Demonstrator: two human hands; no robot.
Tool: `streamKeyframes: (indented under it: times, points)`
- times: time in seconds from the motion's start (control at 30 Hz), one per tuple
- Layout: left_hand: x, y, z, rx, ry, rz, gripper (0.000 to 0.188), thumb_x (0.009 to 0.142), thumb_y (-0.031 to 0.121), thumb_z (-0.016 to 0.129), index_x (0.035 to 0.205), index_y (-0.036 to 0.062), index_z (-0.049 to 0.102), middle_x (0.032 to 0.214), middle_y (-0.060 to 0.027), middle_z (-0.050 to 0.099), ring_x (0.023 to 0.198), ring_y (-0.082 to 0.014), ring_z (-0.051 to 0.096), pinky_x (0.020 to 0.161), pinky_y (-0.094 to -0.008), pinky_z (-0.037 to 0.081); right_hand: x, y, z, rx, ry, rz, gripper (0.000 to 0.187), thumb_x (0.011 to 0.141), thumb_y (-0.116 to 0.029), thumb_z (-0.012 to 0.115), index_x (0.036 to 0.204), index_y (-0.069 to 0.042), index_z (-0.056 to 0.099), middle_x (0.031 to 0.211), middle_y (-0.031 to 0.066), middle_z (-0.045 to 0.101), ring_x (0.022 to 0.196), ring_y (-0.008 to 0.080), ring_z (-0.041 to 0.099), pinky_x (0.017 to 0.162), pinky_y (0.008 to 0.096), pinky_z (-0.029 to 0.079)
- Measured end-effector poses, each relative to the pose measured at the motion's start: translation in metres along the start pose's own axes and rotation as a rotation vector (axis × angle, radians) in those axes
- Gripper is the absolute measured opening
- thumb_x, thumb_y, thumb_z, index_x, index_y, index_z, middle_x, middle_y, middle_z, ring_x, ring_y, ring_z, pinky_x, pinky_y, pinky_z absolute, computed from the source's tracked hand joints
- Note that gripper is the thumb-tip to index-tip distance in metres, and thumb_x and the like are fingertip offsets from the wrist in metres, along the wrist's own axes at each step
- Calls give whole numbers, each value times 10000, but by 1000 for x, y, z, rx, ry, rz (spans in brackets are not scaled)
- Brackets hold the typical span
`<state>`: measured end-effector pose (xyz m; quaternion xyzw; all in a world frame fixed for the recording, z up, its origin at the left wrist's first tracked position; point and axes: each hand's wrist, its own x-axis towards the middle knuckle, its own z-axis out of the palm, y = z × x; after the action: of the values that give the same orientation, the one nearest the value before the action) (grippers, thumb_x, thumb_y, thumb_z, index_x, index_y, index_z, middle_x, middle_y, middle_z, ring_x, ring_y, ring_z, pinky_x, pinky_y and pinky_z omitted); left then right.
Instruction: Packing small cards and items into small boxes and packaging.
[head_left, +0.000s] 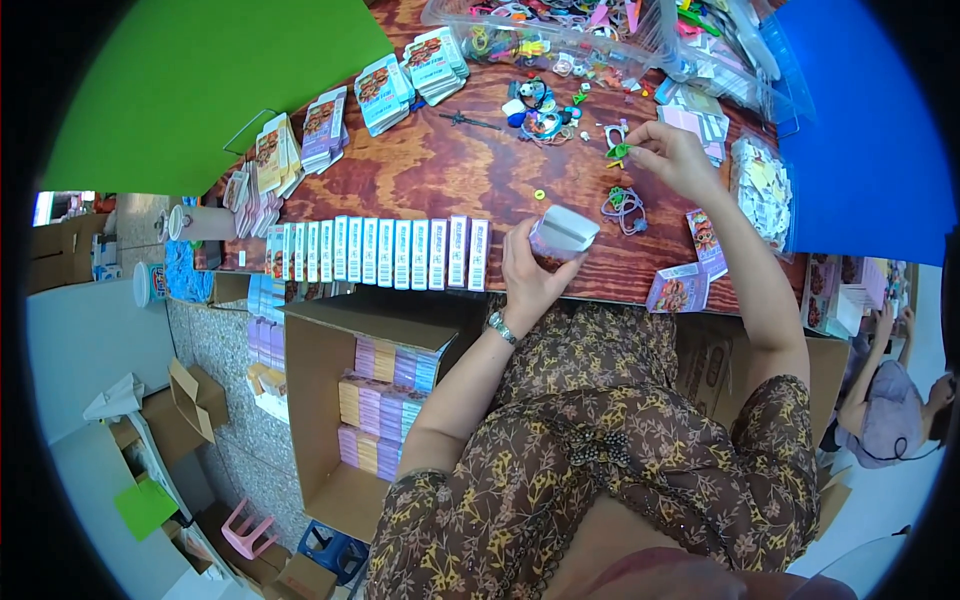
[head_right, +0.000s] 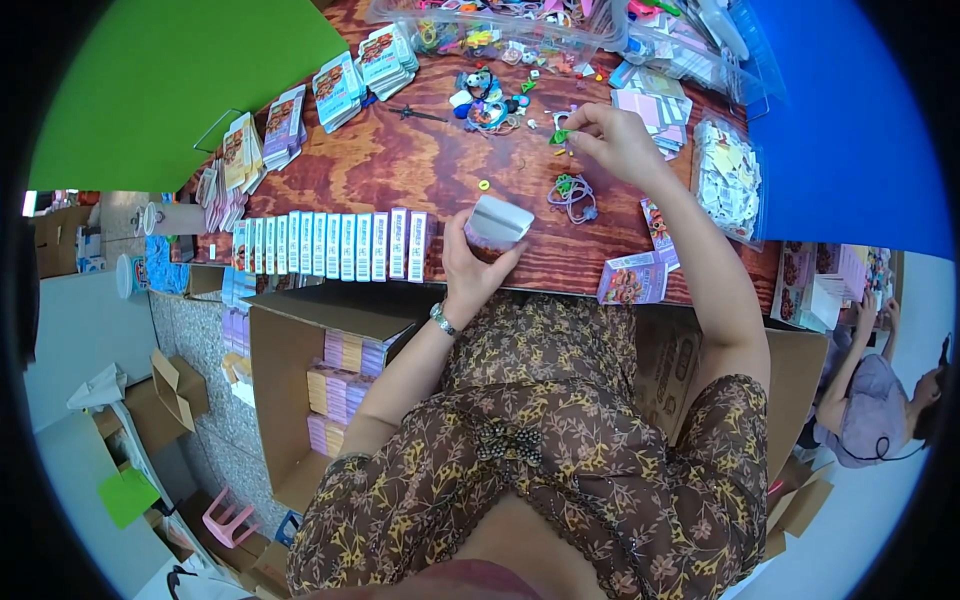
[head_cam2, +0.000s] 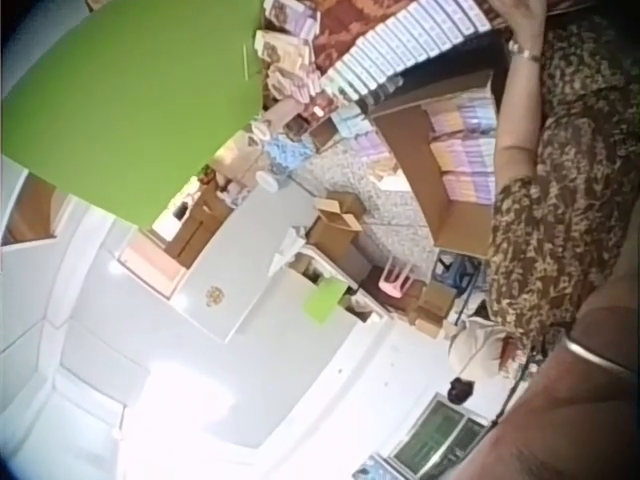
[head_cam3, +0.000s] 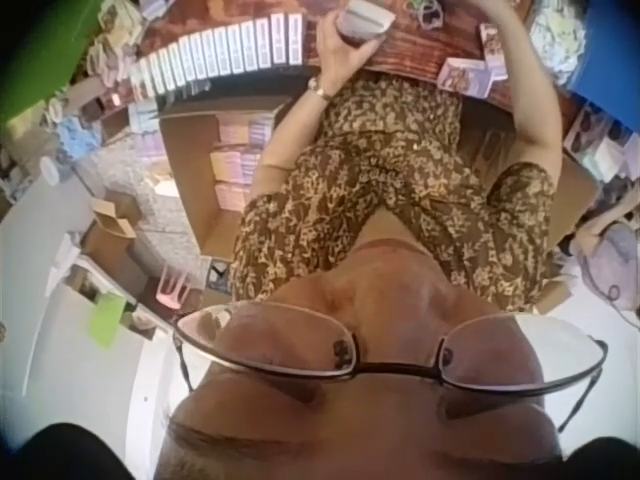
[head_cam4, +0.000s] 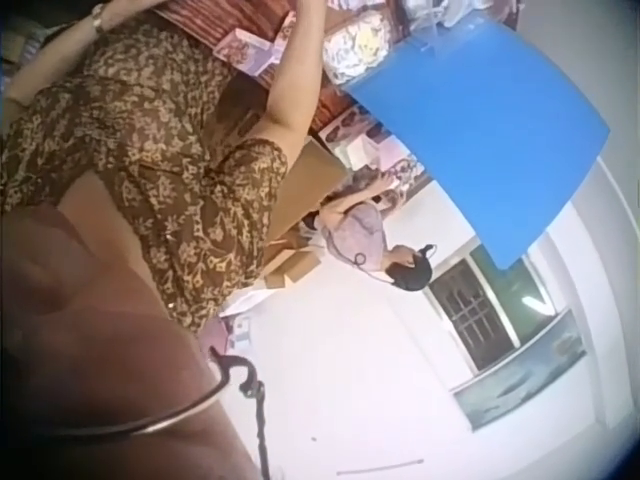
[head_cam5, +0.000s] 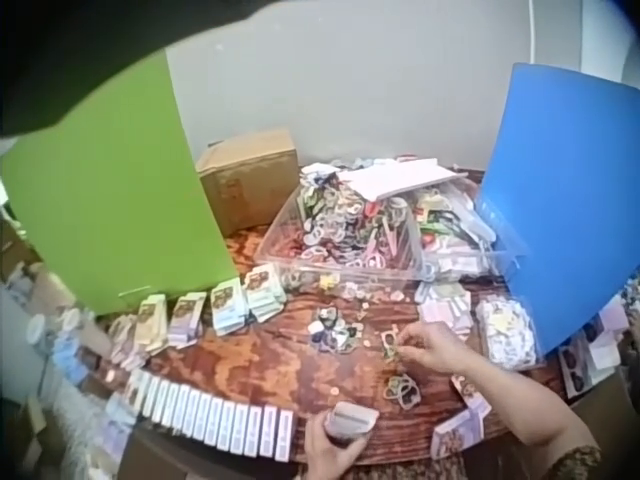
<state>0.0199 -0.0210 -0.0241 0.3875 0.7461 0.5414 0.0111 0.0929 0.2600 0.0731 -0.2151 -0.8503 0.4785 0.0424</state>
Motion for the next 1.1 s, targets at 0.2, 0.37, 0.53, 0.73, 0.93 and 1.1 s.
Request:
streamKeyframes:
  times: [0.2, 0.37, 0.53, 0.73, 0.93, 1.1]
  points:
    - [13, 21, 0, 84, -16, -94, 746, 668, 251, 941, 1218, -21, 517, 1105, -188, 606, 1030, -358, 619, 871, -424, 510, -30, -61, 13, -412, 240, -561, 136, 931, -117, 703, 1021, -17, 683, 925, 91, 671, 824, 193, 668, 666, 307, 531]
    - [19, 32, -1, 86, -42, -110, 772, 676, 293, 917, 1262, 5, 506, 1096, -195, 597, 1043, -394, 576, 875, -478, 478, -47, -85, 39, -200, 150, -461, 147, 937, -132, 699, 1026, -16, 680, 918, 77, 679, 789, 173, 659, 664, 312, 516]
    - [19, 36, -2, 71, -38, -82, 784, 682, 305, 910, 1278, 6, 498, 1096, -196, 593, 1045, -396, 572, 878, -481, 476, -46, -77, 53, -106, 47, -330, 153, 949, -149, 686, 1025, -16, 680, 862, 86, 674, 767, 156, 650, 658, 312, 505]
    - [16, 41, -2, 96, -51, -67, 775, 685, 303, 901, 1279, 13, 495, 1105, -194, 588, 1036, -398, 569, 874, -481, 475, -46, -55, 70, -559, 302, -761, 245, 819, -112, 708, 1052, -40, 676, 888, 69, 643, 762, 234, 649, 658, 345, 533]
    - [14, 44, -4, 71, -119, -79, 755, 672, 259, 891, 1268, 24, 492, 1104, -187, 581, 1030, -400, 568, 861, -485, 478, -51, -66, 64, -758, 291, -1058, 251, 736, -109, 707, 978, -74, 647, 945, 47, 627, 823, 205, 668, 710, 314, 573]
    - [16, 44, -5, 26, -124, -82, 752, 664, 247, 894, 1264, 30, 496, 1112, -180, 576, 1039, -392, 567, 861, -480, 481, -50, -52, 63, -608, 189, -1071, 365, 729, -121, 711, 1081, -38, 671, 1064, 99, 677, 830, 230, 681, 687, 324, 583]
